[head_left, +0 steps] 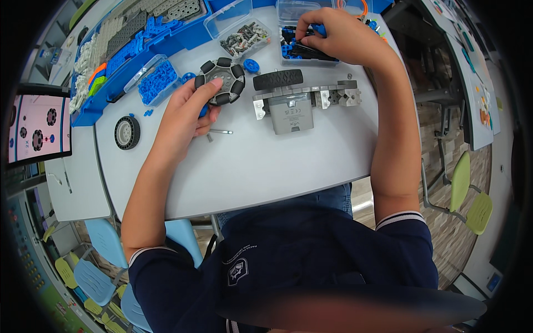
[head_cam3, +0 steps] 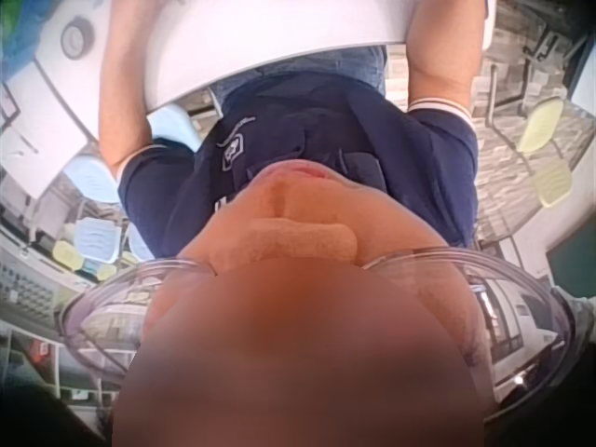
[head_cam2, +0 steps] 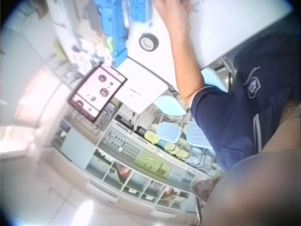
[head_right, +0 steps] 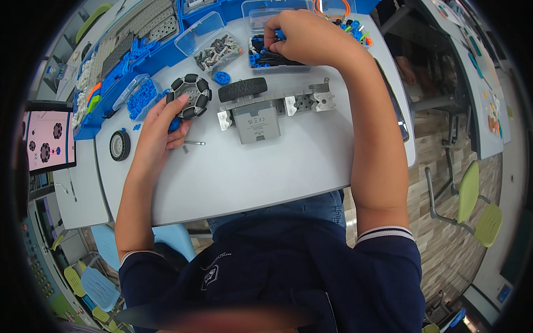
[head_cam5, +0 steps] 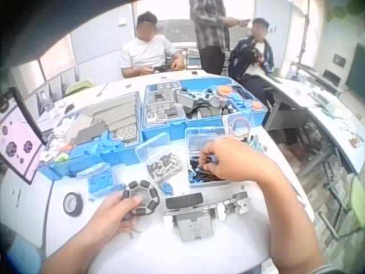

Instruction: The person assembles an omni-directional wheel by attaching small black rollers to a gray circular hub using a blue plastic tool. They repeatedly pick rollers from a container, position them on the hub, and press them into place, then rotate the hub to check alignment.

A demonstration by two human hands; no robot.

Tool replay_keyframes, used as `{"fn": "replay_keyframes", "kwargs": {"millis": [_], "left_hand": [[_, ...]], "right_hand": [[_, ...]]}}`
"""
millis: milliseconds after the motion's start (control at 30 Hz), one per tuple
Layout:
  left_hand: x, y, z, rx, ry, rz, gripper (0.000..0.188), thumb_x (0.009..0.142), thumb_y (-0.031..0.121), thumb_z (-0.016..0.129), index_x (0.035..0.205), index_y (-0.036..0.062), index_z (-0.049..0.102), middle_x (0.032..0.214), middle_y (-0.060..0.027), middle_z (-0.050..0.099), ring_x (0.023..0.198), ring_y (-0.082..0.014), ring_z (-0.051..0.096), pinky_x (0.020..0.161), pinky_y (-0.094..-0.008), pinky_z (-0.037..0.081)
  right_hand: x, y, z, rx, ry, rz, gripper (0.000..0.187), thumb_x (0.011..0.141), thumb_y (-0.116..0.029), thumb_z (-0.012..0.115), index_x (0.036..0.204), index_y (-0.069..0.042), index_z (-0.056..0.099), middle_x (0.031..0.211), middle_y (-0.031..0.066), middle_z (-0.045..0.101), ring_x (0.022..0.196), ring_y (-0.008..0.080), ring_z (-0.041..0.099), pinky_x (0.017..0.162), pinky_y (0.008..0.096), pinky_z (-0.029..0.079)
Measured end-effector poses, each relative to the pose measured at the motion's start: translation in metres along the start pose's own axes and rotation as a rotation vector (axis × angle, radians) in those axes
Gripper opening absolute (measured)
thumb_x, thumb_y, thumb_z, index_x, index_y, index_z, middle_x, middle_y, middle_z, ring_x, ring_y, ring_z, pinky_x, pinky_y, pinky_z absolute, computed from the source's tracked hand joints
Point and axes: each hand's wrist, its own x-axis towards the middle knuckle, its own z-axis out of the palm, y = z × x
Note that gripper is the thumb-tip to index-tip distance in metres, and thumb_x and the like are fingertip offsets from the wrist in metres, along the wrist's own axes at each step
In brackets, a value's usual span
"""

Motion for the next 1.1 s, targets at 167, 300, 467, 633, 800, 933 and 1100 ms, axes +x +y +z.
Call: {"fn": "replay_keyframes", "kwargs": {"millis": [167, 300, 467, 633, 800, 933, 1100], "left_hand": [[0.0, 0.0, -0.001, 0.005, -0.001, 0.008, 0.031, 0.099, 0.038, 0.065, 0.104, 0.0083, 0.06, 0.069, 0.0003, 0.054, 0.049, -0.0018, 0.026, 0.045, -0.0222, 0.021], [0.001, 0.0, -0.001, 0.002, -0.004, 0.006, 0.03, 0.099, 0.038, 0.065, 0.103, 0.0083, 0.06, 0.069, 0.0004, 0.054, 0.048, -0.0019, 0.027, 0.045, -0.0223, 0.021], [0.001, 0.0, 0.0, -0.014, -0.004, 0.008, 0.03, 0.099, 0.037, 0.066, 0.103, 0.0084, 0.06, 0.068, 0.0005, 0.054, 0.048, -0.0017, 0.027, 0.045, -0.0221, 0.021], [0.001, 0.0, 0.0, -0.016, 0.016, -0.003, 0.03, 0.098, 0.037, 0.067, 0.102, 0.0084, 0.059, 0.068, 0.0003, 0.054, 0.048, -0.0017, 0.028, 0.044, -0.0216, 0.021], [0.001, 0.0, -0.001, -0.011, 0.028, -0.004, 0.03, 0.098, 0.037, 0.067, 0.101, 0.0084, 0.057, 0.068, 0.0002, 0.054, 0.048, -0.0017, 0.029, 0.044, -0.0215, 0.022], [0.001, 0.001, 0.0, -0.006, 0.027, -0.004, 0.031, 0.098, 0.037, 0.068, 0.101, 0.0083, 0.057, 0.068, 0.0, 0.054, 0.048, -0.0017, 0.029, 0.044, -0.0216, 0.022], [0.0, 0.001, 0.0, 0.005, 0.033, -0.002, 0.031, 0.098, 0.037, 0.067, 0.101, 0.0082, 0.057, 0.068, -0.0004, 0.055, 0.048, -0.0017, 0.029, 0.044, -0.0217, 0.021]], "right_hand": [[-0.002, -0.003, -0.003, 0.009, -0.024, -0.006, 0.01, 0.09, -0.015, 0.072, 0.099, -0.011, 0.074, 0.09, 0.0098, 0.076, 0.086, 0.0245, 0.072, 0.083, 0.0393, 0.056], [-0.003, -0.01, -0.011, 0.051, -0.061, 0.079, 0.013, 0.087, -0.01, 0.069, 0.098, -0.01, 0.076, 0.092, 0.0115, 0.076, 0.087, 0.0259, 0.072, 0.079, 0.0387, 0.056], [-0.003, -0.021, -0.024, 0.189, -0.039, 0.079, 0.016, 0.09, -0.007, 0.063, 0.099, 0.0, 0.074, 0.095, 0.0182, 0.075, 0.092, 0.031, 0.071, 0.083, 0.0383, 0.054], [-0.007, -0.031, -0.034, 0.239, -0.086, 0.081, 0.018, 0.09, -0.007, 0.062, 0.1, -0.001, 0.076, 0.095, 0.0185, 0.075, 0.09, 0.0318, 0.071, 0.083, 0.0385, 0.054], [-0.009, -0.032, -0.036, 0.292, -0.169, 0.024, 0.023, 0.089, -0.003, 0.058, 0.1, 0.0, 0.078, 0.097, 0.019, 0.076, 0.089, 0.032, 0.071, 0.083, 0.0386, 0.055], [-0.01, -0.029, -0.019, 0.109, -0.144, 0.016, 0.027, 0.079, 0.0, 0.061, 0.095, -0.01, 0.08, 0.096, 0.0135, 0.077, 0.088, 0.0275, 0.072, 0.079, 0.037, 0.056], [-0.009, -0.024, -0.012, 0.054, -0.121, 0.14, 0.034, 0.076, 0.002, 0.058, 0.096, -0.01, 0.082, 0.102, 0.014, 0.077, 0.092, 0.0283, 0.073, 0.083, 0.0369, 0.057]]}}
